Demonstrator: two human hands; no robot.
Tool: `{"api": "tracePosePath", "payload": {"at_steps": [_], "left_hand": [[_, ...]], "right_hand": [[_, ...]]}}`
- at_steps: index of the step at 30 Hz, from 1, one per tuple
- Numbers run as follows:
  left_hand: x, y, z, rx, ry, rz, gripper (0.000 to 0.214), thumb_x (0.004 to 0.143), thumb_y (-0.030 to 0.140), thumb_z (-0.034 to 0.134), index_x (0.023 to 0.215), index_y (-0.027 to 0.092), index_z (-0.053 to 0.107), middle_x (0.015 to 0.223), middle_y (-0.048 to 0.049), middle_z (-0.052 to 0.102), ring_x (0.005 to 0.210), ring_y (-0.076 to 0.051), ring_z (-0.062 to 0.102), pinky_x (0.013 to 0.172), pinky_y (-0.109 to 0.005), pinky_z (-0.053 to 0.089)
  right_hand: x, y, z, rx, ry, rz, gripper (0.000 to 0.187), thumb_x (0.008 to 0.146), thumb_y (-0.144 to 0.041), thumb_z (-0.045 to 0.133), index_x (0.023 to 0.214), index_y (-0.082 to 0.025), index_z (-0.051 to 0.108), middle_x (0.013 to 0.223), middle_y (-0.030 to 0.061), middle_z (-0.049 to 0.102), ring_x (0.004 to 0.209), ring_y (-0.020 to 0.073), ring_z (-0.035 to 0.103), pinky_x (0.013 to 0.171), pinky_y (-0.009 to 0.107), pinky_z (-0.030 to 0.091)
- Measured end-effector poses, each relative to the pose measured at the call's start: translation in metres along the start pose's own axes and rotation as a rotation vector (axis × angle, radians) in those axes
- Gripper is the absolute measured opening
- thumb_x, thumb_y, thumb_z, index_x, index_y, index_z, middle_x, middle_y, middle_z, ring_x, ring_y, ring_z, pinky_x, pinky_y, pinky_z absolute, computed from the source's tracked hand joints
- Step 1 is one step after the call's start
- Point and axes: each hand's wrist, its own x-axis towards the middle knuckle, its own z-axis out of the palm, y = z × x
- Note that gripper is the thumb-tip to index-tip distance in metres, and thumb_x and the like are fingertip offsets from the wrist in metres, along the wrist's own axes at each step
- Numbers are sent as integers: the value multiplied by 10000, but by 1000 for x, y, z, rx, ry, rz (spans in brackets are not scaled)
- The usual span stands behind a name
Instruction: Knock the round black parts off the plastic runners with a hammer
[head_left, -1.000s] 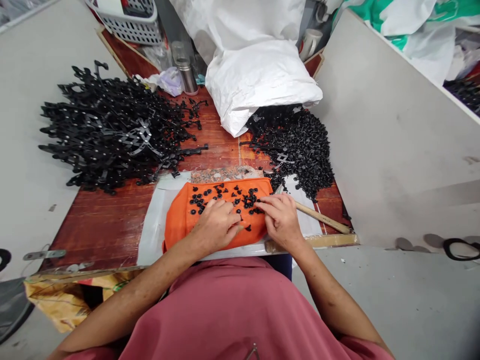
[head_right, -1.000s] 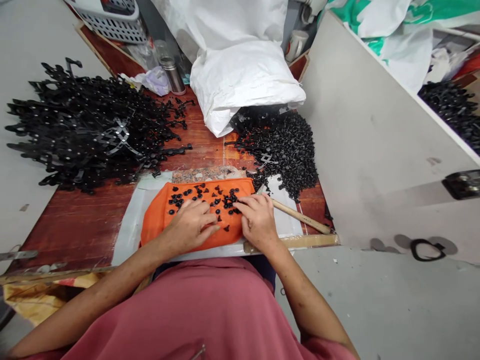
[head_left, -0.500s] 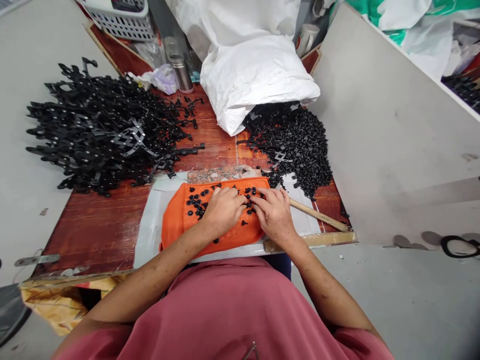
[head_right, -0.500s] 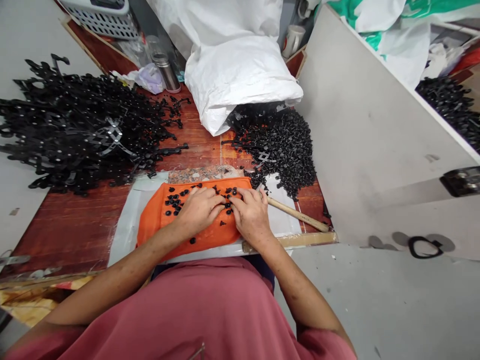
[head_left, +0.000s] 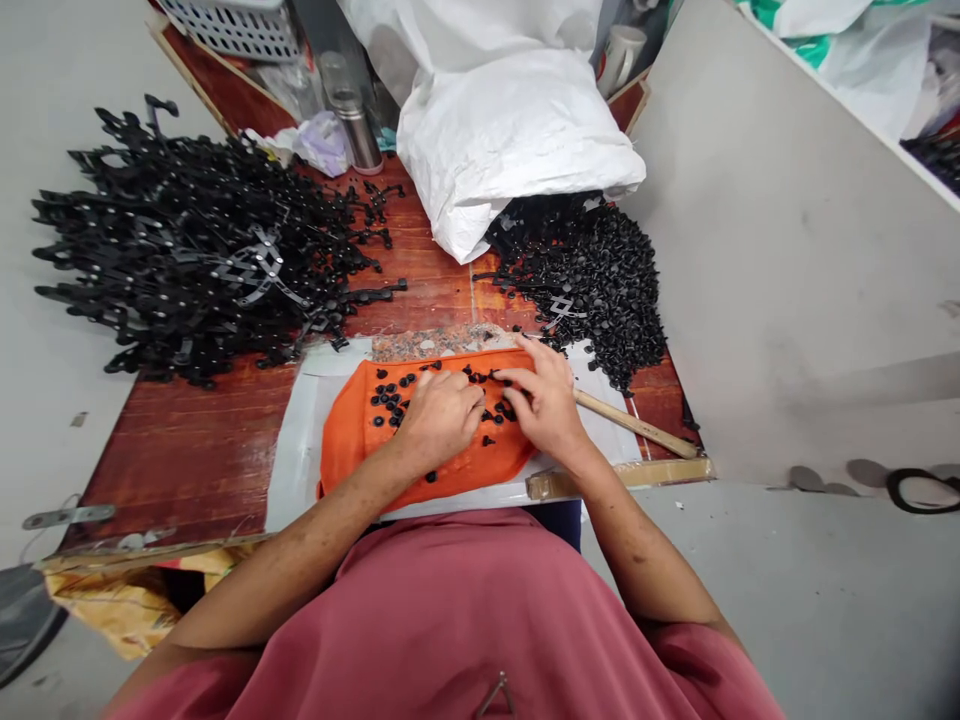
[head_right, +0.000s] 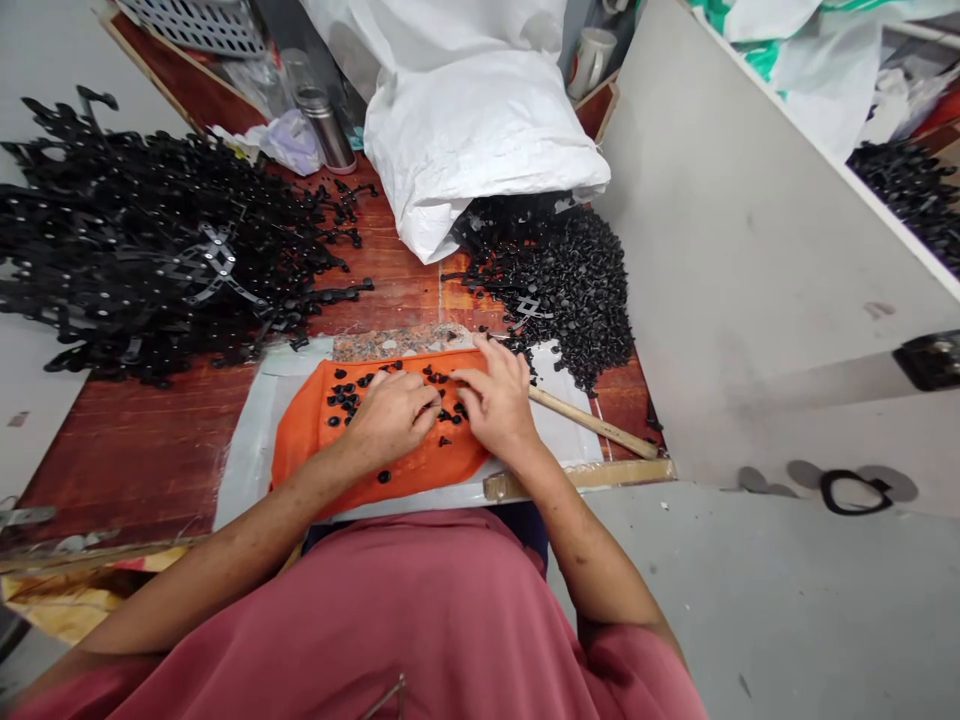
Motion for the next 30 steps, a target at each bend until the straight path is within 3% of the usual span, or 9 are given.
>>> {"api": "tracePosePath", "payload": {"at_steps": [2,4,11,17,22,30], "left_hand": [[-2,1,-1,-32,23,3,221,978,248,533,913,186,735,895,-82,690,912,-255,604,828,-416,369],[-5,3,-1,-45,26,15,193,970,262,561,948,194,740,899,-77,693,921,-256,605,833,-417,370],[-13,5,1,9,-25,47,223,978,285,566,887,209,755,877,-77,682,900,-258,595,814,-420,372],[-3,12,-1,-16,32,86,207,987,323,579,944,219,754,892,-63,665,922,-249,586,847,-422,369],[14,24,7,4,31,130,206,978,292,582,903,206,753,896,-75,676,910,-251,586,835,-421,358],[8,28,20,-11,132,178,231,997,272,573,830,194,713,831,-55,668,838,-221,544,807,-404,328]], "right_hand": [[-9,8,-11,21,118,13,230,961,-189,597,1075,-259,783,1461,102,612,1389,289,493,1182,549,344],[-20,13,-19,-18,158,15,189,963,-206,609,1011,-258,784,1386,100,656,1332,291,536,1167,554,361],[-46,2,-10,-168,10,-81,151,965,-246,646,1007,-284,786,1438,88,635,1409,314,472,1237,625,200],[-49,-3,-8,-177,-8,-2,110,936,-209,662,895,-259,751,1459,72,626,1442,319,436,1246,643,126],[-56,-5,-12,-85,-63,103,126,848,-140,697,789,-251,713,1476,64,599,1446,341,413,1213,665,167],[-49,8,-14,-141,129,111,84,924,-243,698,964,-272,766,1257,82,687,1211,295,555,1156,571,317]]}}
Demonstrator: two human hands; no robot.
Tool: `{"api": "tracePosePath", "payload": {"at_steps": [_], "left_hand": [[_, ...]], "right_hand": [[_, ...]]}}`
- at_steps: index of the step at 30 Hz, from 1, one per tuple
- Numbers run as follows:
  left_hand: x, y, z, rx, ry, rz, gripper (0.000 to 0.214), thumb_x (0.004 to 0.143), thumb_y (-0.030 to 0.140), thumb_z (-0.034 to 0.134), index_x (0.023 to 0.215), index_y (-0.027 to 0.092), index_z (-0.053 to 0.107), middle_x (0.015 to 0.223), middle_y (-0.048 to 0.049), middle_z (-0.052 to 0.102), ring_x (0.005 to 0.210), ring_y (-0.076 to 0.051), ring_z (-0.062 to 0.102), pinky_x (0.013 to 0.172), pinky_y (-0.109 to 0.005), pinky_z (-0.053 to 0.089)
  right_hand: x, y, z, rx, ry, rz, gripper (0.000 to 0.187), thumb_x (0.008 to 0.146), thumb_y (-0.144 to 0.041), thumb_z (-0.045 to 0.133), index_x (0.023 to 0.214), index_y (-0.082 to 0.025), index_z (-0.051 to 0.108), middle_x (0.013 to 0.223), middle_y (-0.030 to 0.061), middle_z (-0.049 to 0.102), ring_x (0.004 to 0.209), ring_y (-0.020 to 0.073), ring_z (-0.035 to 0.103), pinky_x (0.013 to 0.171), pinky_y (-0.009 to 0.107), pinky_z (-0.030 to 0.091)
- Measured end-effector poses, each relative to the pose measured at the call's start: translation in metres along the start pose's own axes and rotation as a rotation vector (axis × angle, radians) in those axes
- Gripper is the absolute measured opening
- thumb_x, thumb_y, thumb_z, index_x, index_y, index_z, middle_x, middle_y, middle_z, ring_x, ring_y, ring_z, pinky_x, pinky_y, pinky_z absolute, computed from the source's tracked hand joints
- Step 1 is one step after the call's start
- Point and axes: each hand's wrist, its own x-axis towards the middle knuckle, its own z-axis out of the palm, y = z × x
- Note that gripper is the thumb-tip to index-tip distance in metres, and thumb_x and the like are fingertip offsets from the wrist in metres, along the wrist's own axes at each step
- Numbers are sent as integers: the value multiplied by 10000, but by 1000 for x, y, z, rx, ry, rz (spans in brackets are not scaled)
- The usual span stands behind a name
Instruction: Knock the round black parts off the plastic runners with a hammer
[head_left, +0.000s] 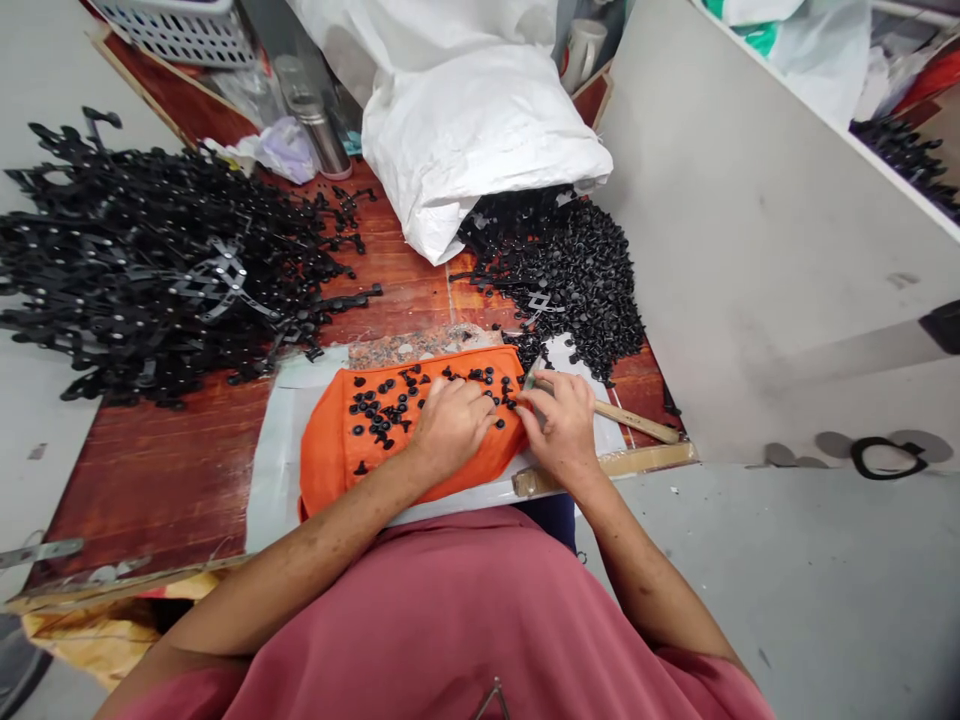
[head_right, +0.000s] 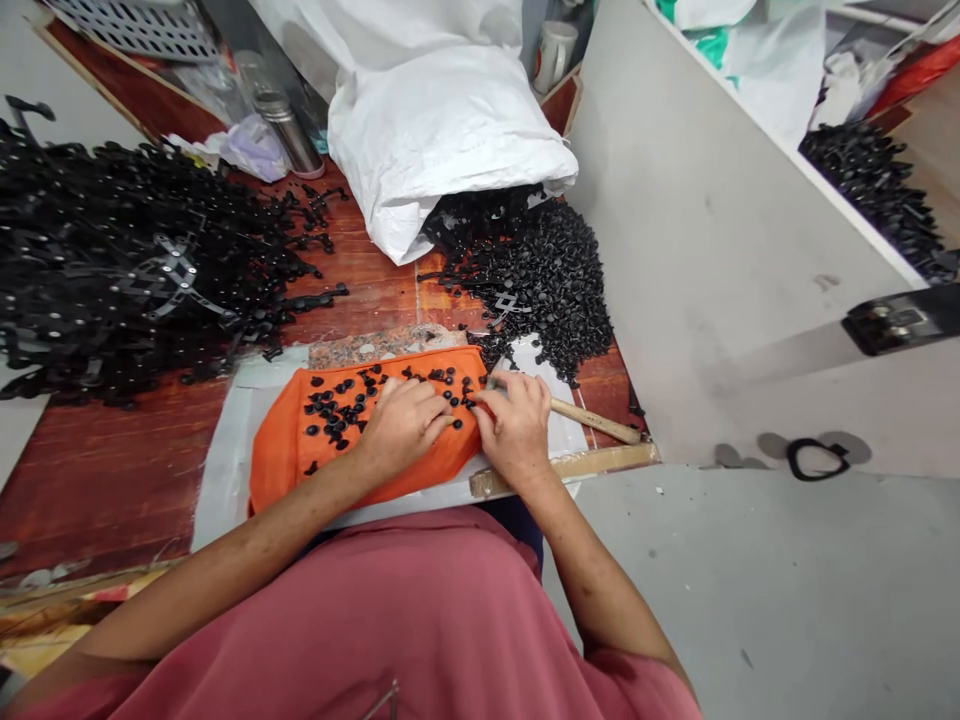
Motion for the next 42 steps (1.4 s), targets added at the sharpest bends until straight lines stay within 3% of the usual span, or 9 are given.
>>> {"api": "tracePosePath", "payload": {"at_steps": [4,8,11,15,23,31,35,38,42], "left_hand": [[-11,1,1,130,61,116,292,1023,223,518,776,194,670,783,-45,636,799,-210,500,810,-398,320],[-21,1,-5,144,31,197,326,1033,226,485,763,199,666,778,-44,625,796,-211,494,822,-404,326],[-18,-1,-12,62,-22,127,305,1032,308,507,811,201,686,822,-52,641,833,-220,524,830,-410,344],[0,-5,-14,-5,-53,-8,214,1012,288,541,927,204,719,885,-61,678,893,-233,578,837,-407,366],[36,2,-2,33,-137,-31,220,971,250,561,885,181,751,891,-96,696,907,-273,619,829,-427,387],[41,-5,-7,-17,-102,-112,252,966,240,526,838,196,739,863,-83,719,861,-255,634,810,-411,398],[40,-23,-20,-51,-8,-228,201,965,255,552,906,208,738,912,-70,730,900,-251,638,824,-394,413],[39,-32,-25,-89,5,-232,181,952,246,574,908,210,745,893,-59,713,886,-236,630,825,-375,429],[42,-26,-20,-144,-46,-119,173,947,257,601,945,223,770,887,-54,701,873,-223,621,839,-367,443]], "right_hand": [[5,3,4,13,-25,-46,77,930,-248,703,897,-273,768,1299,59,696,1267,289,546,1209,586,231],[1,4,2,-7,-72,-104,97,936,-246,682,905,-278,768,1375,53,678,1329,292,517,1239,600,166],[-6,6,1,-6,-94,-127,115,937,-247,666,897,-289,764,1393,47,670,1342,290,511,1247,607,142],[-8,6,1,41,-72,-52,148,930,-200,637,942,-284,758,1347,53,689,1313,274,540,1241,590,177],[-4,1,6,11,-72,-107,145,940,-246,654,970,-304,783,1344,34,699,1321,279,523,1253,594,120],[7,6,10,129,-149,35,151,926,-239,668,829,-275,779,1310,67,687,1256,285,544,1131,567,332],[10,1,8,121,-171,16,151,907,-225,683,800,-276,776,1311,63,683,1268,294,530,1128,566,319],[13,1,6,97,-128,3,126,932,-252,671,886,-285,783,1280,66,689,1221,283,550,1082,512,357],[19,12,5,48,-123,-29,191,985,-220,608,1041,-281,780,1017,48,752,999,245,591,954,442,375]]}}
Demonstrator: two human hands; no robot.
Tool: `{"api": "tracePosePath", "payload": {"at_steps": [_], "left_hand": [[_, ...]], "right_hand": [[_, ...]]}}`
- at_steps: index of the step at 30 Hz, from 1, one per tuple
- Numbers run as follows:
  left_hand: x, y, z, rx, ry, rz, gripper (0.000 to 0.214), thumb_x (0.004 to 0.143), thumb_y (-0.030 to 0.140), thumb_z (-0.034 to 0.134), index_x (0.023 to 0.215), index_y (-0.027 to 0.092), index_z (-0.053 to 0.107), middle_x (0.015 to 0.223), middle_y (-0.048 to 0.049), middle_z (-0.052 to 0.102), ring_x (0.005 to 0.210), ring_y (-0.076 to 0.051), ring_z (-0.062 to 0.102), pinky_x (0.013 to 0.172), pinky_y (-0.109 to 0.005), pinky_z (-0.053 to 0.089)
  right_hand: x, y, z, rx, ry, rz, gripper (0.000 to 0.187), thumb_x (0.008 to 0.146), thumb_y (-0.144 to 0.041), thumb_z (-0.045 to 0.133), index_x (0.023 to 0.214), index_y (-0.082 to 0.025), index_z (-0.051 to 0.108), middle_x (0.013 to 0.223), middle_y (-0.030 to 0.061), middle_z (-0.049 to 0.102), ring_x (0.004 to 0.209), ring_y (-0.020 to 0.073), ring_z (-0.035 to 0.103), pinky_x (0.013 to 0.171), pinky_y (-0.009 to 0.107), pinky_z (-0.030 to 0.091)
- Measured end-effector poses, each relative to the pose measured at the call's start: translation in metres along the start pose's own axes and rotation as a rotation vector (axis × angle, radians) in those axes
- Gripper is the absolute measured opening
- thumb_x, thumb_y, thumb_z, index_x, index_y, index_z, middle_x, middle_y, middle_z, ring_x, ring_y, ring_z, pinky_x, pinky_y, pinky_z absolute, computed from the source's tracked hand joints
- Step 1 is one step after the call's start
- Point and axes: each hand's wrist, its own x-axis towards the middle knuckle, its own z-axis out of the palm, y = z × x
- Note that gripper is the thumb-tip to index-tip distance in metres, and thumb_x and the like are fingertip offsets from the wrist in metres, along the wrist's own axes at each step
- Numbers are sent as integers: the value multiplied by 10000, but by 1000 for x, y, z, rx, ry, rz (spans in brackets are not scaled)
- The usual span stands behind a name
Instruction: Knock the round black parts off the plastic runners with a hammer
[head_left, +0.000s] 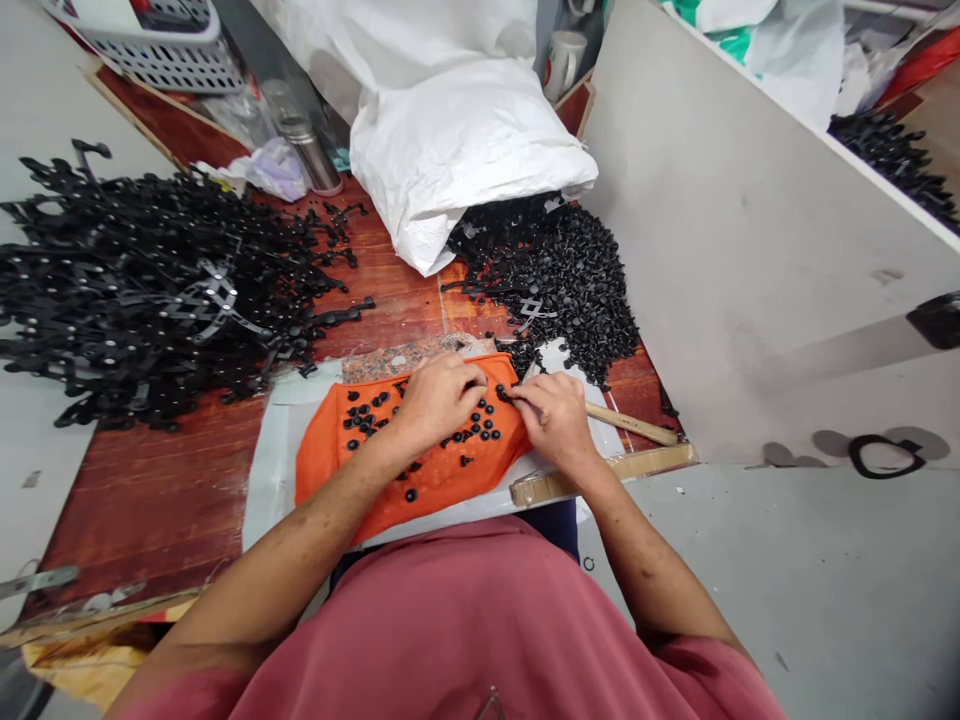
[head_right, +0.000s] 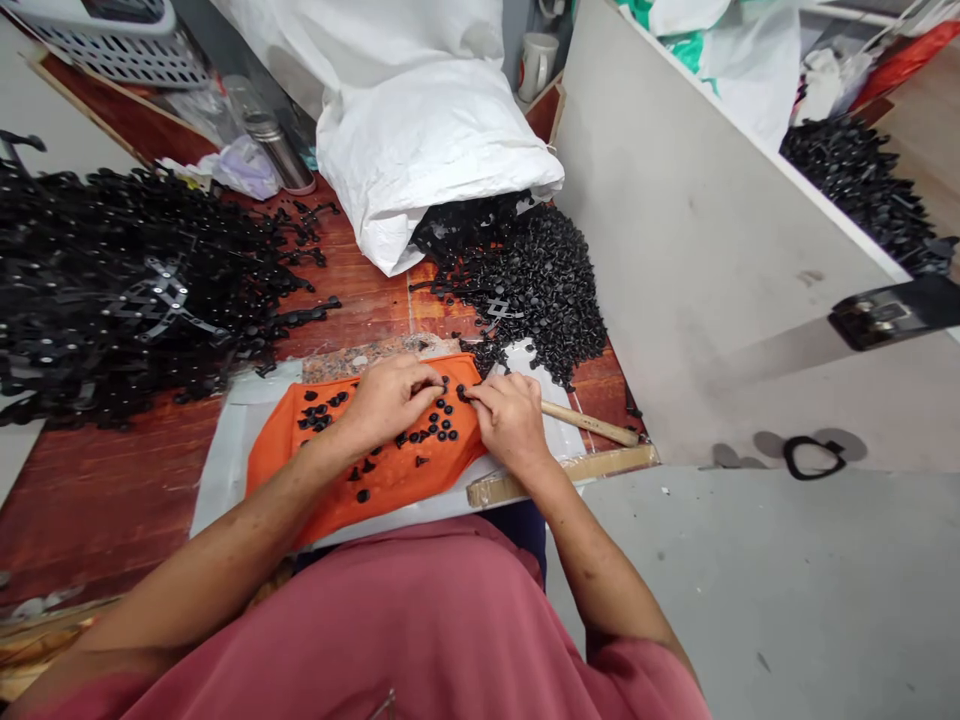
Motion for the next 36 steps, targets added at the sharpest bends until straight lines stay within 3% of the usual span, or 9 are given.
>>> {"api": "tracePosePath", "payload": {"at_steps": [6,13,16,19,23,25,30,34,36], "left_hand": [[15,20,15,211,-74,193,230,962,207,556,852,198,758,865,-92,694,915,-271,613,887,-447,394],[24,9,20,271,-154,386,336,1018,188,439,909,192,756,802,-48,681,798,-211,598,818,-404,345],[30,7,18,268,-203,420,322,1011,206,468,841,193,741,769,-39,682,765,-198,587,812,-397,340],[32,4,2,196,-180,378,237,974,200,546,822,204,727,826,-44,723,826,-206,610,819,-388,341],[8,-6,-23,164,-23,202,194,988,248,571,896,208,738,888,-48,742,895,-230,633,828,-395,338],[-13,-10,-26,215,2,146,220,995,275,573,866,199,735,847,-52,731,856,-236,627,820,-405,335],[-53,-8,-4,362,-19,135,287,992,193,538,755,181,698,754,-64,699,752,-220,586,775,-412,311],[-59,-5,6,416,51,132,310,992,127,508,742,191,680,731,-55,687,743,-219,578,753,-412,289],[-61,-5,4,423,25,142,291,980,118,525,746,195,681,725,-46,686,741,-221,583,753,-413,288]], "right_hand": [[4,6,4,-68,-56,-33,143,982,-237,629,947,-241,768,900,52,757,942,255,570,961,453,315],[3,8,2,-41,-68,10,166,978,-211,618,872,-235,744,835,38,730,877,238,571,845,412,324],[1,7,-1,-1,-68,38,193,978,-218,617,833,-248,741,827,26,712,879,230,588,810,389,340],[0,2,-6,33,-66,61,209,985,-219,600,830,-251,737,859,27,708,904,226,605,804,376,363],[9,-12,-10,50,-69,62,204,990,-234,594,852,-250,744,894,41,708,923,233,601,833,386,370],[18,-20,-6,51,-91,41,204,985,-249,608,841,-258,752,881,39,705,918,234,593,836,389,365],[38,-39,16,5,-180,-14,211,958,-249,646,782,-259,762,835,29,702,881,230,586,802,384,332],[45,-45,23,-71,-214,-13,222,939,-241,664,743,-243,768,794,42,703,847,231,585,776,383,313],[48,-43,19,-102,-216,-18,188,939,-253,676,786,-247,785,809,43,713,862,231,588,784,385,309]]}}
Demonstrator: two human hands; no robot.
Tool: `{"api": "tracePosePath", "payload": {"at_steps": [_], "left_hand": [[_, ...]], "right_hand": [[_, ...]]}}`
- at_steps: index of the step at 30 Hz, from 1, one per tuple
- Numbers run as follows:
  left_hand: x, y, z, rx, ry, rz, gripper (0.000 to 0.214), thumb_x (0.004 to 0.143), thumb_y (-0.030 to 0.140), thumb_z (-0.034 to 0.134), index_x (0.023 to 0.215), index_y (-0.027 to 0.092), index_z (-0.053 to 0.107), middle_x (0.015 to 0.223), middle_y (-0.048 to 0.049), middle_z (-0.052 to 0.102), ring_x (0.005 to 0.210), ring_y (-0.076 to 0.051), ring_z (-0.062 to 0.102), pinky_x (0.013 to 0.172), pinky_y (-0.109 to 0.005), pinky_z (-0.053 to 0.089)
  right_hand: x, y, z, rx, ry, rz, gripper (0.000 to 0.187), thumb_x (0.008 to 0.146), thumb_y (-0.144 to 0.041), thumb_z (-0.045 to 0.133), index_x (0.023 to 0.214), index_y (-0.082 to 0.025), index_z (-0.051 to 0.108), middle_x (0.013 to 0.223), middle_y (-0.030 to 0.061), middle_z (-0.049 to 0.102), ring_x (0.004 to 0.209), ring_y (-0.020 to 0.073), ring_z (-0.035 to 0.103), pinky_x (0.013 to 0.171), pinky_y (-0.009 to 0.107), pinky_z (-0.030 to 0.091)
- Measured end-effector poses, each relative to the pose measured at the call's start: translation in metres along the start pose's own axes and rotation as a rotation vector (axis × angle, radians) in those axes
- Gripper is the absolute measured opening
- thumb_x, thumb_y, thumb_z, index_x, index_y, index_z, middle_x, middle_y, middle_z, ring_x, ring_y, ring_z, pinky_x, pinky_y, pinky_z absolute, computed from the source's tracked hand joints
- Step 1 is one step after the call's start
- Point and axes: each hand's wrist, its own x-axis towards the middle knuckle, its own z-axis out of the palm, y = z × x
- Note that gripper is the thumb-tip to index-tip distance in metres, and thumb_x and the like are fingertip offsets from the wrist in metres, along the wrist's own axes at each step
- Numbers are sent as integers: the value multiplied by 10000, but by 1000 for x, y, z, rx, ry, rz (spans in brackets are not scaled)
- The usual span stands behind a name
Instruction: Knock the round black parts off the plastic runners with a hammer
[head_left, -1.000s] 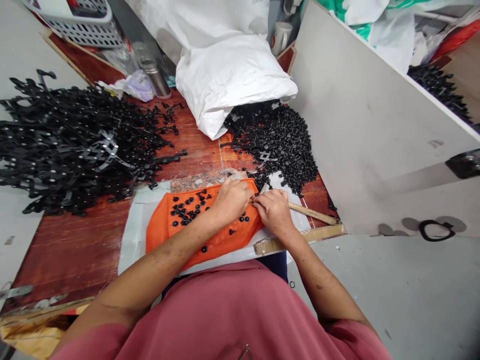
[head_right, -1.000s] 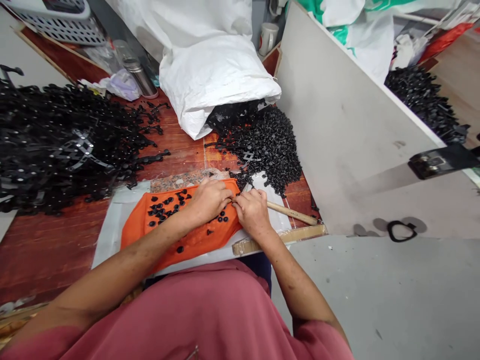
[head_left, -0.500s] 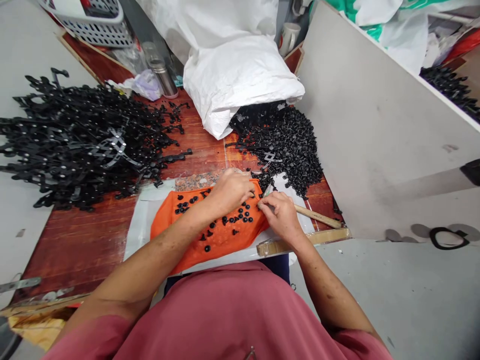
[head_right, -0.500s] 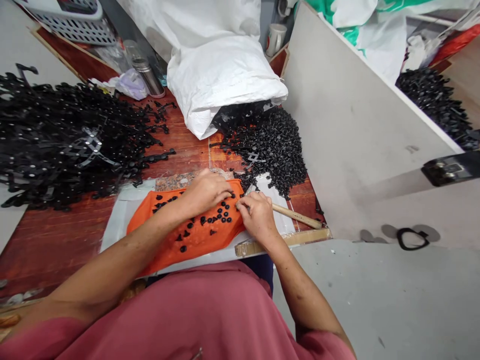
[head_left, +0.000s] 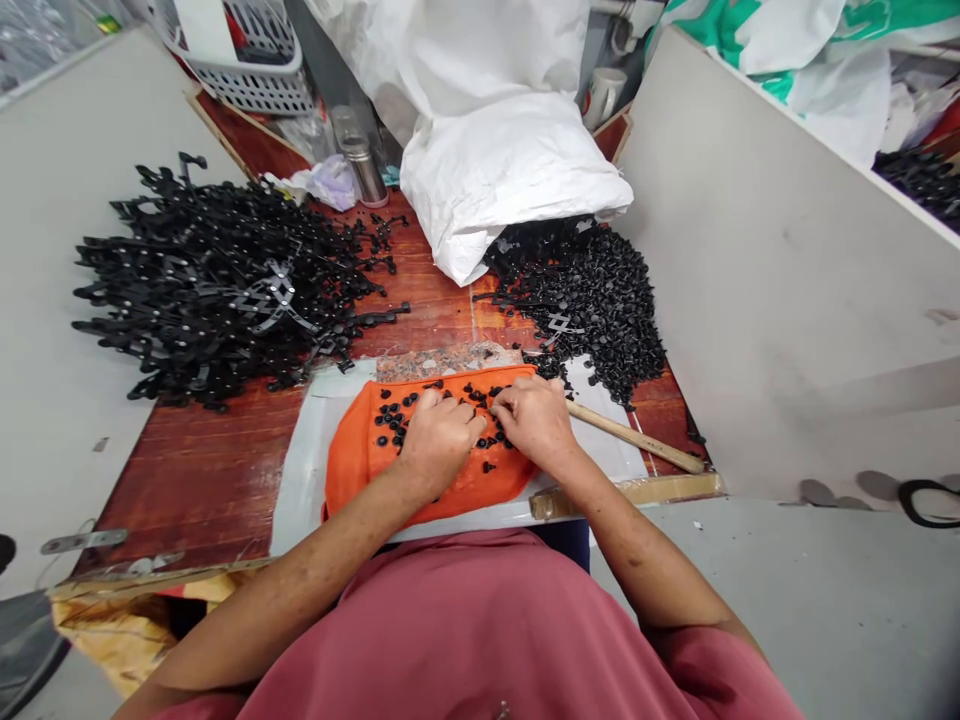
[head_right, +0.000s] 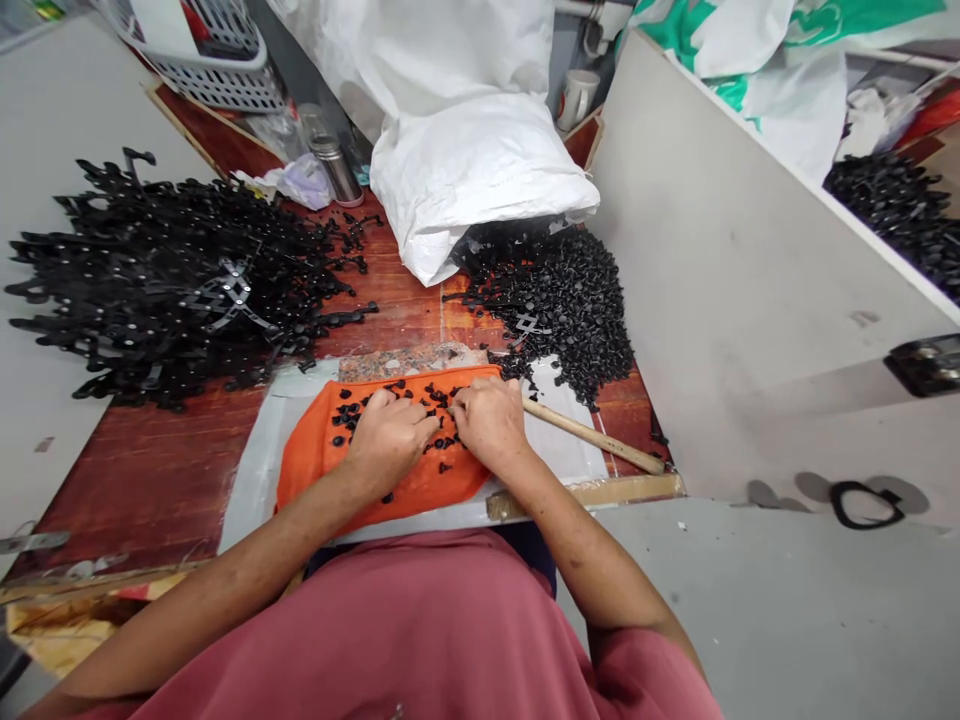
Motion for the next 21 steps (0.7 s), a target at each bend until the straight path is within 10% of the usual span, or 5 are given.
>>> {"api": "tracePosePath", "payload": {"at_steps": [11,21], "left_hand": [[21,-27,-19,-137,-90,-195,229,993,218,537,971,225,765,901,-66,737,922,-257,660,850,-418,355],[47,-36,-1,-23,-108,-66,222,962,156,533,876,161,737,881,-104,747,905,-282,667,818,-432,368]], "right_hand": [[27,13,-9,-154,-6,-77,214,997,-302,614,895,-254,795,956,74,717,988,259,526,829,409,281],[29,24,-13,-192,69,-43,204,1017,-272,567,1041,-247,768,1040,77,691,1019,251,513,852,414,274]]}}
